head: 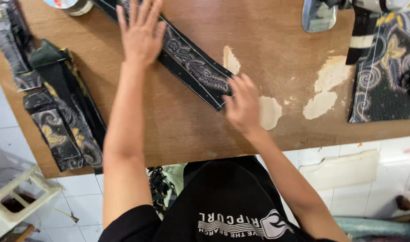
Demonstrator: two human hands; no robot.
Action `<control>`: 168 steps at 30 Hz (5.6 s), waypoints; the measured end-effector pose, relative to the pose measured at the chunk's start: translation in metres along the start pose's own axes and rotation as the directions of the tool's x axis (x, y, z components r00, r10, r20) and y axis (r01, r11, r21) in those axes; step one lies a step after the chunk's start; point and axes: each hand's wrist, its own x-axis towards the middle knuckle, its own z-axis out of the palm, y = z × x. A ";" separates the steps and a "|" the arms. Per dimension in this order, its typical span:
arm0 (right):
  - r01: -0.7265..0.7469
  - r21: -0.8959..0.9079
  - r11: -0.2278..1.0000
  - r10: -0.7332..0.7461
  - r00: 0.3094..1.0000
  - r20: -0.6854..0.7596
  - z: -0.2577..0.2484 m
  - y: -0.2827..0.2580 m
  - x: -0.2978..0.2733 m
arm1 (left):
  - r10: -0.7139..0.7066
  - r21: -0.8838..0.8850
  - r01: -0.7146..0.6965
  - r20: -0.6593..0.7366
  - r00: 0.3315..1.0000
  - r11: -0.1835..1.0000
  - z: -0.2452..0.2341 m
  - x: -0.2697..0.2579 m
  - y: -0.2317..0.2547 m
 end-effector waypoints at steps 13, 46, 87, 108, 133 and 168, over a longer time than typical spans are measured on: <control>0.528 -0.471 0.707 -0.287 0.822 0.492 -0.026 0.104 0.023 | -0.140 0.077 0.138 0.027 0.990 0.987 0.010 -0.164 0.046; 0.128 -0.136 0.982 -0.137 0.989 -0.063 -0.042 0.187 -0.058 | -0.572 -0.337 0.464 -0.535 0.622 0.819 0.056 -0.305 0.026; -0.556 0.727 0.402 0.390 0.823 0.414 -0.039 -0.008 -0.190 | 0.099 -0.980 -0.069 -0.051 0.994 0.184 0.033 -0.277 0.297; -0.358 0.788 0.500 0.337 0.919 0.204 -0.015 0.013 -0.172 | 0.170 -0.999 0.049 0.050 0.984 0.009 0.061 -0.303 0.291; 0.440 -0.249 0.863 -0.361 0.881 0.305 -0.072 0.103 -0.029 | 0.338 0.441 -0.287 -0.041 0.940 0.851 -0.034 -0.211 0.051; 0.588 -0.297 0.752 -0.477 0.797 0.370 -0.071 0.125 0.025 | 0.209 0.138 -0.238 0.196 0.958 0.962 -0.033 -0.184 -0.009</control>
